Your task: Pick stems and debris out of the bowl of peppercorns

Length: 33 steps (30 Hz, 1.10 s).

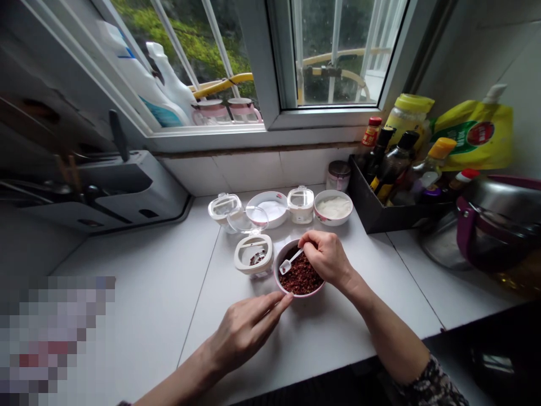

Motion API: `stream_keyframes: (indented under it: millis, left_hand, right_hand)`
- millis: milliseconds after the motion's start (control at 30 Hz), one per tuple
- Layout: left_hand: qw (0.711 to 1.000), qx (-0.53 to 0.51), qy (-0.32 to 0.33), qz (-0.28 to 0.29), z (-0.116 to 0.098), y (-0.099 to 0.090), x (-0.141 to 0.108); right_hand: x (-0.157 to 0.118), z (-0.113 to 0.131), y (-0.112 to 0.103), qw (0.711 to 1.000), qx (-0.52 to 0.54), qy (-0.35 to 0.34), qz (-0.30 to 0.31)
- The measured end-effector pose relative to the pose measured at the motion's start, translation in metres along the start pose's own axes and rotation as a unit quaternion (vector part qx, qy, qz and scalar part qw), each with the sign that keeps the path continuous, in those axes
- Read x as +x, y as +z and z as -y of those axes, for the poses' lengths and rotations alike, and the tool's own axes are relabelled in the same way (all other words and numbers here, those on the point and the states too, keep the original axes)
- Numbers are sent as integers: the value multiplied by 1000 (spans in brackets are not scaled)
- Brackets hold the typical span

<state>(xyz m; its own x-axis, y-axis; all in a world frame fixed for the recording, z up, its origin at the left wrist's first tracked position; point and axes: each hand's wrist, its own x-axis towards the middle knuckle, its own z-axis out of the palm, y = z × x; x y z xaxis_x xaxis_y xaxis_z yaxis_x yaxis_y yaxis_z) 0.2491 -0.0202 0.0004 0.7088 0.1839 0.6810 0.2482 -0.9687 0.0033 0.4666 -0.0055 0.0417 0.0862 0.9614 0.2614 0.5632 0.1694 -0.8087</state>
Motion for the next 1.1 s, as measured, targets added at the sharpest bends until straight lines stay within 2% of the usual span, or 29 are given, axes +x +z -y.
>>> stream_keyframes:
  millis: [167, 433, 533, 667, 800, 900, 967, 1033, 1100]
  left_hand:
    - [1000, -4, -3, 2, 0, 0, 1]
    - [1000, -5, 0, 2, 0, 0, -1]
    - [1000, -2, -1, 7, 0, 0, -2]
    - [1000, -4, -3, 5, -1, 0, 0]
    - [1000, 4, 4, -3, -1, 0, 2]
    - [1000, 7, 7, -9, -1, 0, 3]
    - [1000, 8, 5, -9, -1, 0, 3]
    - [1000, 8, 5, -7, -1, 0, 2]
    - [1000, 5, 5, -2, -1, 0, 1]
  right_hand:
    - [0, 1, -1, 1000, 28, 3, -9]
    - [5, 3, -5, 980, 166, 106, -8]
    - [5, 5, -3, 973, 201, 108, -19]
    - [-1, 11, 9, 981, 182, 38, -56]
    - [-10, 17, 20, 988, 54, -121, -80]
    - [-13, 19, 23, 961, -59, -265, -50]
    - [-13, 18, 22, 939, -105, -325, -42]
    - [-12, 17, 18, 932, -117, -339, -52]
    - [-11, 17, 12, 943, -109, -307, -74]
